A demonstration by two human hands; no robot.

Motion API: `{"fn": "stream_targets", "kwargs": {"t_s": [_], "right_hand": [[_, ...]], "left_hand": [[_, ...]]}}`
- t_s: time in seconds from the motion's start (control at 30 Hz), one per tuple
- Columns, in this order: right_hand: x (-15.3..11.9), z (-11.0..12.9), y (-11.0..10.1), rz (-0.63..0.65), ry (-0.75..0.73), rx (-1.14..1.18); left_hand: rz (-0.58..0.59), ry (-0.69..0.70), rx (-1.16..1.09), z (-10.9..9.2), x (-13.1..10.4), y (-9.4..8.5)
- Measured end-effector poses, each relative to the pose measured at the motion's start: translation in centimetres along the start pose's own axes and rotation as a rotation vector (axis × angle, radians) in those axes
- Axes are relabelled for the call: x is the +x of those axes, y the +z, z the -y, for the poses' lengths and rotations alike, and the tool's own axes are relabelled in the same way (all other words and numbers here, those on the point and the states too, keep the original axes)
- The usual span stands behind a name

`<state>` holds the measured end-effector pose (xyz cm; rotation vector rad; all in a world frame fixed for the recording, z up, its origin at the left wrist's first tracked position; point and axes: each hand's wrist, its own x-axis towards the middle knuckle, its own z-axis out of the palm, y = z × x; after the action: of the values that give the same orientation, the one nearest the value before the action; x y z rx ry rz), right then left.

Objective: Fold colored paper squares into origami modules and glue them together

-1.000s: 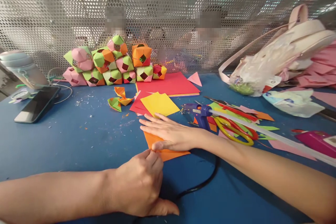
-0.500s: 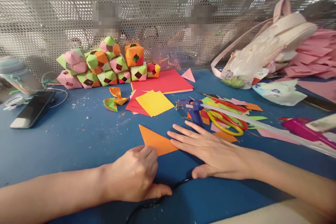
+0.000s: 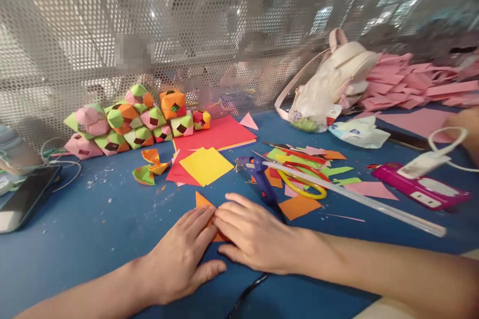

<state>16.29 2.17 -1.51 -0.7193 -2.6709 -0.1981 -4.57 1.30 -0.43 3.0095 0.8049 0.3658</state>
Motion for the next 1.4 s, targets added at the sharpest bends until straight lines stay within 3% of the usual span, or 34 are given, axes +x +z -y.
{"fn": "stream_targets", "kwargs": {"t_s": [0.37,0.6,0.77,0.93,1.17,1.4], "right_hand": [[0.4,-0.5,0.8,0.005,0.074,0.073],[0.6,-1.0,1.2,-0.006,0.071,0.088],[0.4,-1.4,0.9,0.005,0.049,0.045],[0.1,-2.2,1.2,-0.017,0.006,-0.018],[-0.3,-2.8,-0.1,0.06,-0.117,-0.176],[-1.0,-3.0,-0.3,0.011,-0.102,-0.2]], "left_hand": [[-0.11,-0.081,0.236,2.9,-0.7,1.5],[0.028,0.016,0.175,4.5,0.4,0.6],[0.086,0.025,0.21,3.9,0.8,0.3],[-0.034,0.039,0.33,3.5,0.5,0.7],[-0.133,0.115,0.382,4.2,0.9,0.3],[-0.171,0.025,0.27,4.4,0.9,0.8]]}}
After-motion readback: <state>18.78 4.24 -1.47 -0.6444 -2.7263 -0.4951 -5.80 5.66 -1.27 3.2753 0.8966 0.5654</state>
